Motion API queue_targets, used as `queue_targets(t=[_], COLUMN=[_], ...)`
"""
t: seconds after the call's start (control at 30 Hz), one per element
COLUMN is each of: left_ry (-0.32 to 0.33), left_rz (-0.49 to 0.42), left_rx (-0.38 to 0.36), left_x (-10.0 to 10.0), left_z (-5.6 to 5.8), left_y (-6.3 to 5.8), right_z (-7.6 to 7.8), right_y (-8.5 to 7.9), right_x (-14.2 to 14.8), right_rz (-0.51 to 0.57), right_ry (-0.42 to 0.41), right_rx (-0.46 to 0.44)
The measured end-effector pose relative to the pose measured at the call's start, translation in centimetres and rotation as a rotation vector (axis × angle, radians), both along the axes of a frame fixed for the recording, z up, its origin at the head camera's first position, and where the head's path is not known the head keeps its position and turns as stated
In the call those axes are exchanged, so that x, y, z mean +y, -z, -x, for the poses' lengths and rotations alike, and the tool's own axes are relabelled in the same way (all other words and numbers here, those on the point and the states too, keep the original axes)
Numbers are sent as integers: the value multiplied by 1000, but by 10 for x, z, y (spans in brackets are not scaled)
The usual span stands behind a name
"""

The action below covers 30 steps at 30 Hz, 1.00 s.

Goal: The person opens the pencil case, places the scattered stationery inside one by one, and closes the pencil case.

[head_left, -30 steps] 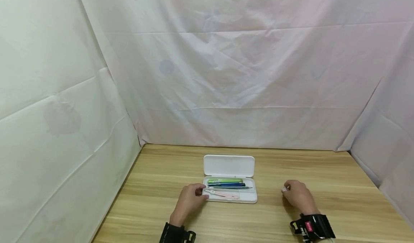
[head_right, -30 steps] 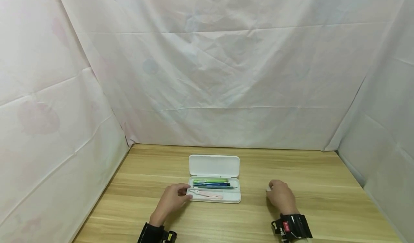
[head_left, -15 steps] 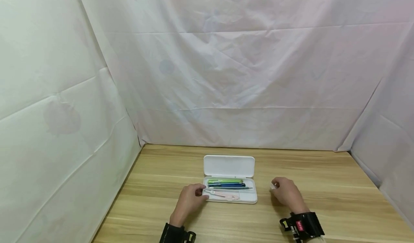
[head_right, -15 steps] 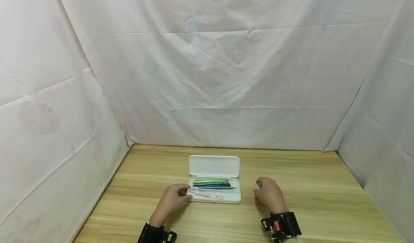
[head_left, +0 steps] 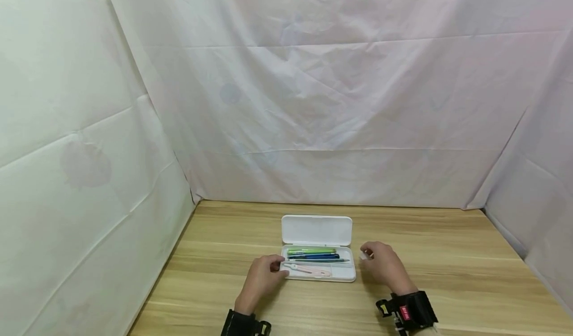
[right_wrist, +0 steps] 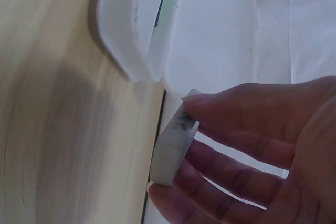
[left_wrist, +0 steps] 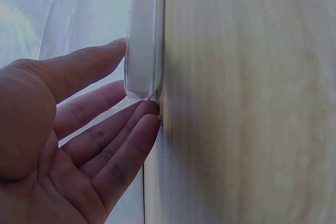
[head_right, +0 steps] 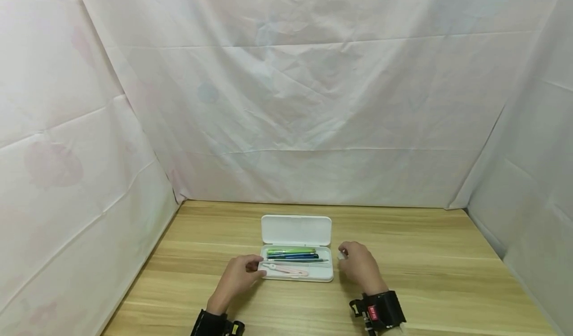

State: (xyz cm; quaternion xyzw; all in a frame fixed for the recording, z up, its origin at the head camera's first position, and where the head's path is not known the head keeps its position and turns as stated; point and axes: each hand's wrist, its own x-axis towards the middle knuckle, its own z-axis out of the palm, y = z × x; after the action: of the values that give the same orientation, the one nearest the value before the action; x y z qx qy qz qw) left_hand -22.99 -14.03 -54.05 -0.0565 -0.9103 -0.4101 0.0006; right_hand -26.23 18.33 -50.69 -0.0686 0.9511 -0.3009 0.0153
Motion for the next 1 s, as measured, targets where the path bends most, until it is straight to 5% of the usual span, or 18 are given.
queue_targets(t=[1.0], left_ry=[8], left_rz=[20], left_rx=[7], left_x=[-4], left_z=[-1], left_y=[-1], right_z=[-9], right_y=[5], right_x=[-43], right_rz=[62], right_ry=[-173], right_rx=[99])
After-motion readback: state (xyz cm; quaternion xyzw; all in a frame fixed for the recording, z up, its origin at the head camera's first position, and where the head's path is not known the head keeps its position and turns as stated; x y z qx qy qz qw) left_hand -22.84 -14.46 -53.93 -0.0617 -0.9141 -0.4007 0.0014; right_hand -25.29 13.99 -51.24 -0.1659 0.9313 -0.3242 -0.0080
